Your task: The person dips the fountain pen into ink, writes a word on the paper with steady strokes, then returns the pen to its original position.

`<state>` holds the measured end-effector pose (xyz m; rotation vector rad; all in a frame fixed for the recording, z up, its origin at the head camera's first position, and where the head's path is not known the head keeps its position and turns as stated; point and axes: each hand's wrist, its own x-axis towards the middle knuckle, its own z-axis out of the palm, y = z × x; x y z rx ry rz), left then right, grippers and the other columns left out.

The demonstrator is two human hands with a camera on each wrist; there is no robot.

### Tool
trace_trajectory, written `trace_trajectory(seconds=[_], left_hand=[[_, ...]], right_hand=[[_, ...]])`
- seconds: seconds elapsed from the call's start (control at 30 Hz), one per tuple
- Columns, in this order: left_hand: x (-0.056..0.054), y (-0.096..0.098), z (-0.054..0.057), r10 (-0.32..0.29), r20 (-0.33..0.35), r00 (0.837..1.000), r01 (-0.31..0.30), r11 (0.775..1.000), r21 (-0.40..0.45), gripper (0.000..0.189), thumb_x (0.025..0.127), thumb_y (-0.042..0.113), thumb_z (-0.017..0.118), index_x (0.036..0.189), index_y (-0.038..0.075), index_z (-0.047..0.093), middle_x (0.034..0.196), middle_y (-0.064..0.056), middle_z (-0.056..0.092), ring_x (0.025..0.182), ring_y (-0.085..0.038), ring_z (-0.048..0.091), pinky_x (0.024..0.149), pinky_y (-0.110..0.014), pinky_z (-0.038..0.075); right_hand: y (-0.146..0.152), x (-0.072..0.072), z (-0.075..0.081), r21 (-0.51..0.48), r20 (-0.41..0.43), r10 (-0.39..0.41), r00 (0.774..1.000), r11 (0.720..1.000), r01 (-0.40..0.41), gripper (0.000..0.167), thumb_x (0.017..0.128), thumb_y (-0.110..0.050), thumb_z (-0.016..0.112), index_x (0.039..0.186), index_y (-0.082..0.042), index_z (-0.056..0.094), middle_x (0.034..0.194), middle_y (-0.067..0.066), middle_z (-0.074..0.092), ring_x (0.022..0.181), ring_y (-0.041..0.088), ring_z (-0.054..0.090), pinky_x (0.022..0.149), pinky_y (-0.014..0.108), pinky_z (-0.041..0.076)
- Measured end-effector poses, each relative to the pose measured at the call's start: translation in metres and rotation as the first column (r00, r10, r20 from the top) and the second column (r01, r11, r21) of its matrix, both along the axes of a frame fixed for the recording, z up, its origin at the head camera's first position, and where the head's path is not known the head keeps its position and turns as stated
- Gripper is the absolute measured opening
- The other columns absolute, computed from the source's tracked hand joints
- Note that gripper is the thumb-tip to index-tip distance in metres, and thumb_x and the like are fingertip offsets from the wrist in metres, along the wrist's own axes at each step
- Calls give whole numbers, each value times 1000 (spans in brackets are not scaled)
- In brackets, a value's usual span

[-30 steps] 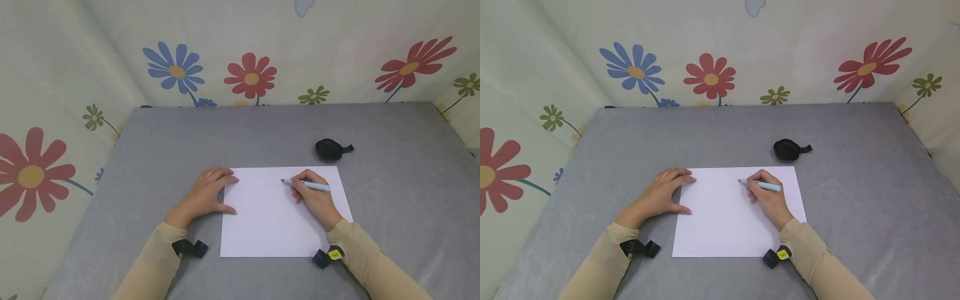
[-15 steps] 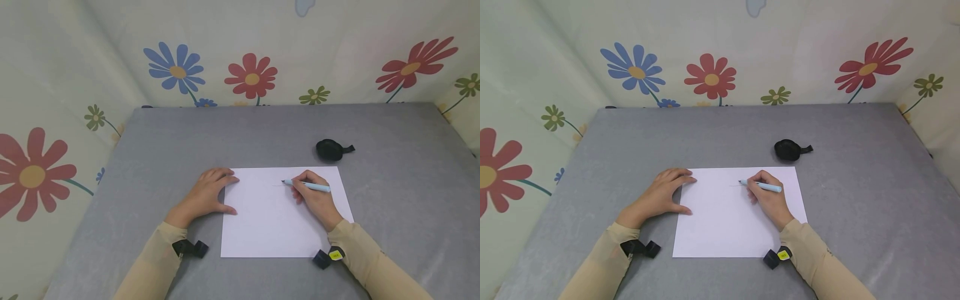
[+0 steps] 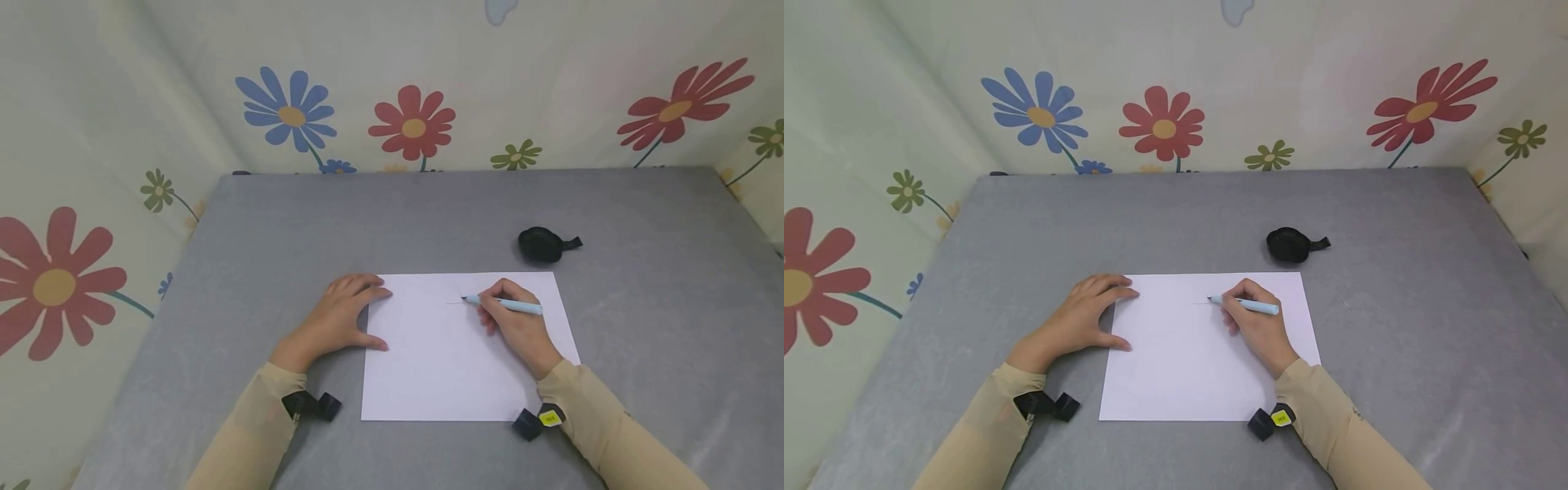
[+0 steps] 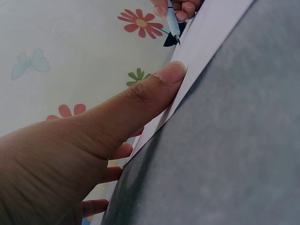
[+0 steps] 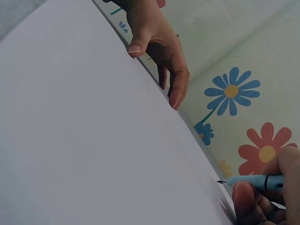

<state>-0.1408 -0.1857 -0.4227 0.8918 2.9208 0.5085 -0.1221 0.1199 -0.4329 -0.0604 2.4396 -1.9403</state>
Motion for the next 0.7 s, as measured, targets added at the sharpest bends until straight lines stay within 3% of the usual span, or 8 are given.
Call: trace_trajectory(seconds=[0.7], left_hand=[[0,0,3,4,20,1000,-4,1000,-2,85,59,56,85,131,19,58,140,-4,50,133,-27,42,113,-51,30]], right_hand=[[1,1,-1,34,0,5,1000,999,-5,14,93,-10,59,90,4,59,79,17,65,55,11,57,52,24,53]])
